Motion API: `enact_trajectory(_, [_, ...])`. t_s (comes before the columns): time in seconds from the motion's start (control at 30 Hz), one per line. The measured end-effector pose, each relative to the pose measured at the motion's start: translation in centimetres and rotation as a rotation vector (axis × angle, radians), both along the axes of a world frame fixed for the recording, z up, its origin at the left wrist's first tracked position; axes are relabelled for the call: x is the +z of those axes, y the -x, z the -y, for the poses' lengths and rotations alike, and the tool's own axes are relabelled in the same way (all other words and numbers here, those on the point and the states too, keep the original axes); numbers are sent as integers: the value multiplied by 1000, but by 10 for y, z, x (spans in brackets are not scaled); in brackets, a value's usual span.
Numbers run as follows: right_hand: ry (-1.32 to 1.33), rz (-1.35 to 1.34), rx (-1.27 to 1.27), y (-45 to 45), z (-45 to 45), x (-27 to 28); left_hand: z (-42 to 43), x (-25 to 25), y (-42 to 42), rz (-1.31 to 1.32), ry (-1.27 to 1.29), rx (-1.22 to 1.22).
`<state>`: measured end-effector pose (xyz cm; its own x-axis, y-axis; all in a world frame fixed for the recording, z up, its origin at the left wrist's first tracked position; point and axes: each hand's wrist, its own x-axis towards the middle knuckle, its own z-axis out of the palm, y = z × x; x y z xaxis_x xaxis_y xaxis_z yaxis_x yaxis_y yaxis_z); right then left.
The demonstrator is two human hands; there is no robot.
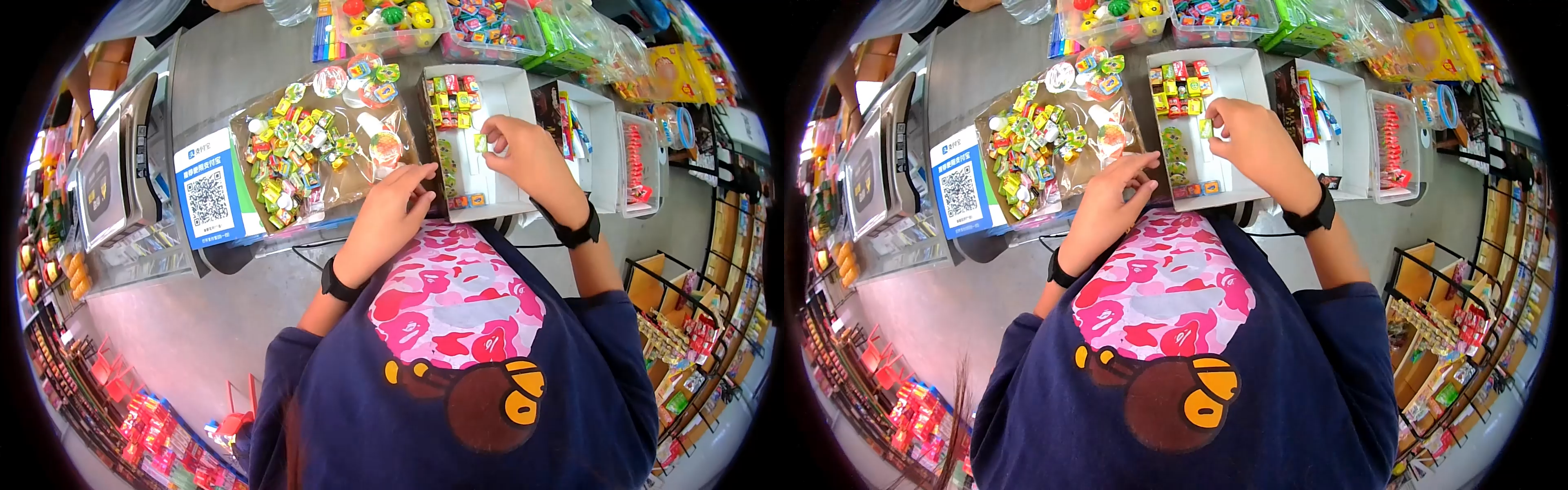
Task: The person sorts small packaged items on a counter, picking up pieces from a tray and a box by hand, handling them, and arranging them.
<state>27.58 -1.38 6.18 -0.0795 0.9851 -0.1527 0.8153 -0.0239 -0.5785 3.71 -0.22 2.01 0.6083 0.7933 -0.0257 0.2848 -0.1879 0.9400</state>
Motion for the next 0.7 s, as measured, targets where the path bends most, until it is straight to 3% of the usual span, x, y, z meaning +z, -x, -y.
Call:
enact_trajectory(0.2, [-60,-8,21,-3,-23,4,1,0,-3,-5,34,-53])
enact_trajectory(0.27, [-224,61,62,-2,-39,2,1,1,-3,2,39,-55])
enact_trajectory(0.4, [-231,200,113,2,-71,-13,2,-3,-3,24,30,-48])
enact_trajectory(0.7, [-175,228,112,4,-86,-28,7,-7,0,35,82,-52])
